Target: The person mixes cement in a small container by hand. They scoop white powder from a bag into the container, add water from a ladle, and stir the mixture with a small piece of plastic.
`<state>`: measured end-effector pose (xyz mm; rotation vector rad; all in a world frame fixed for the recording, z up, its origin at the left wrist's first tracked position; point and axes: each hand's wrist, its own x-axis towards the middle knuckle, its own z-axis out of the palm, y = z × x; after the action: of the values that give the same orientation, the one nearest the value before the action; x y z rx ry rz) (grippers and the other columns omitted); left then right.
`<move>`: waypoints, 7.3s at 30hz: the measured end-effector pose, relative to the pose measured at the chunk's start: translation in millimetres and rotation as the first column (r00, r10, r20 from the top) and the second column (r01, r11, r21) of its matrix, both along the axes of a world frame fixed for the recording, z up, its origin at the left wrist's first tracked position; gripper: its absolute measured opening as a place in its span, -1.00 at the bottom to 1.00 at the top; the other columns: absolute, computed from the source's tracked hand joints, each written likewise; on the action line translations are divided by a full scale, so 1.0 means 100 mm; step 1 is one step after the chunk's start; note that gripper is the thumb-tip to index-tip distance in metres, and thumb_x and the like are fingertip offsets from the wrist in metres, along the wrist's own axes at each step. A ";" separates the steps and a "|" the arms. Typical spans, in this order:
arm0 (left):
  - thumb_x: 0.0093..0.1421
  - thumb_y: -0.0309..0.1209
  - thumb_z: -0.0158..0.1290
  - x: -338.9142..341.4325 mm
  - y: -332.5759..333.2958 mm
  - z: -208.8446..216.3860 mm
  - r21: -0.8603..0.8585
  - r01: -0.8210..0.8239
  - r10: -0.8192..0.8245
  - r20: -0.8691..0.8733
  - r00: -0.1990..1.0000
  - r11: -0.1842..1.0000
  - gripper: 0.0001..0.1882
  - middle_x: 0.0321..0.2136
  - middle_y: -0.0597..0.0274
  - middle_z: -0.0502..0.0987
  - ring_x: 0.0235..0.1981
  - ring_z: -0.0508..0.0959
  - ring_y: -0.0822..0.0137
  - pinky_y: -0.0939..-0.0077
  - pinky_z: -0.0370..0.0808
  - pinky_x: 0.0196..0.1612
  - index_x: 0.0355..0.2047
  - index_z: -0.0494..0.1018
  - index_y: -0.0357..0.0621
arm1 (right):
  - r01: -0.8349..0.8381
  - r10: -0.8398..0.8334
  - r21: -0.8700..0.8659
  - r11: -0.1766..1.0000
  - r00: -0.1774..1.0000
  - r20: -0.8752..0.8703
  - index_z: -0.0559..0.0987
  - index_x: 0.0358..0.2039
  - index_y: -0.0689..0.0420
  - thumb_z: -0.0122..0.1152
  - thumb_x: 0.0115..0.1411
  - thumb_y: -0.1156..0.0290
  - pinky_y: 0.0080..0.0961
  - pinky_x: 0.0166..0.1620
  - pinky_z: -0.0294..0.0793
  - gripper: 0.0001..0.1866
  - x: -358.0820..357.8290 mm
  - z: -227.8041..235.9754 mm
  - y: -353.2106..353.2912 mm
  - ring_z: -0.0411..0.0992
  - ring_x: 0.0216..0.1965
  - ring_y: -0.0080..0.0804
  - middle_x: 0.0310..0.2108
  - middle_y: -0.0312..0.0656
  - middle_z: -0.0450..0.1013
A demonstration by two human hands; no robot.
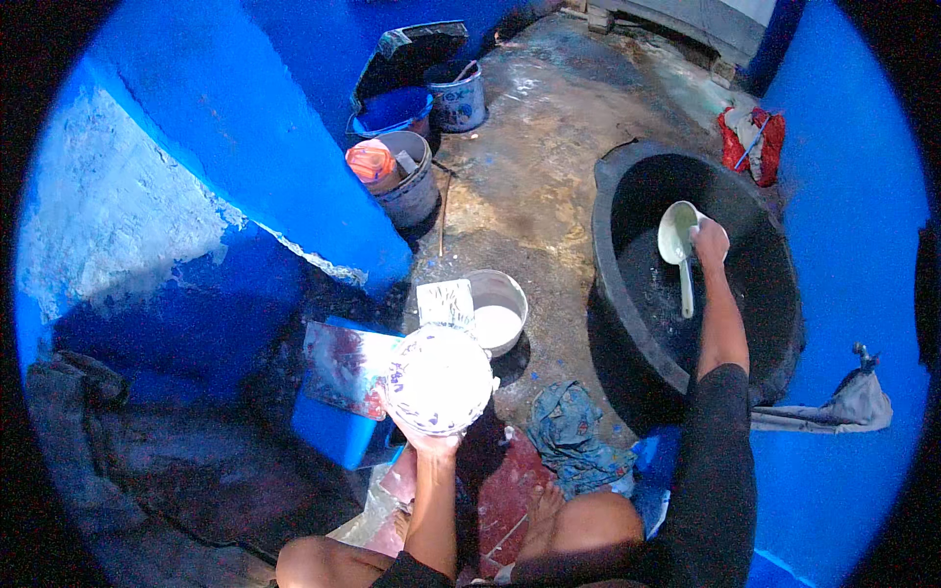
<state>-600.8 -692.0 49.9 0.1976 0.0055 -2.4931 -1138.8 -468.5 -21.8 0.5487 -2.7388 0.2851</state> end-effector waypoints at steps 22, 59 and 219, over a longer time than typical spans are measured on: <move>0.03 0.40 -0.33 -0.65 0.01 -0.27 -0.023 0.137 -0.137 -0.011 0.990 0.990 -0.09 0.18 0.04 0.21 0.15 0.24 -0.14 -0.30 0.18 0.12 0.22 0.12 0.04 | -0.237 0.314 -0.465 0.853 0.945 0.094 0.57 -0.32 0.27 0.18 0.15 0.33 -0.64 -0.38 0.37 -0.76 0.95 1.80 0.28 0.37 -0.47 -0.64 -0.44 -0.33 0.49; 0.16 0.24 -0.30 -0.66 0.25 -0.06 -0.003 0.173 -0.173 -0.019 0.985 0.985 -0.26 0.02 0.13 0.40 0.02 0.39 0.10 0.10 0.34 0.07 0.10 0.28 -0.06 | -0.420 0.636 -0.628 0.655 0.756 0.158 0.48 -0.25 0.40 0.22 0.03 0.60 -0.66 -0.24 0.37 -0.76 3.52 2.50 -0.59 0.39 -0.37 -0.63 -0.39 -0.27 0.48; 0.16 0.27 -0.35 -0.31 0.23 -0.46 -0.010 0.223 -0.223 -0.029 0.974 0.975 -0.24 0.12 0.14 0.31 0.09 0.35 0.03 -0.05 0.33 0.09 0.18 0.18 0.01 | -0.227 0.580 -0.793 0.565 0.793 0.187 0.43 -0.22 0.22 0.17 0.13 0.41 -0.46 -0.23 0.42 -0.76 2.86 0.62 -0.92 0.41 -0.31 -0.45 -0.33 -0.20 0.47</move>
<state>-631.3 -668.8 4.4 0.1661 -0.0140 -2.7194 -852.5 -560.3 40.6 0.9603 -2.4580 1.7586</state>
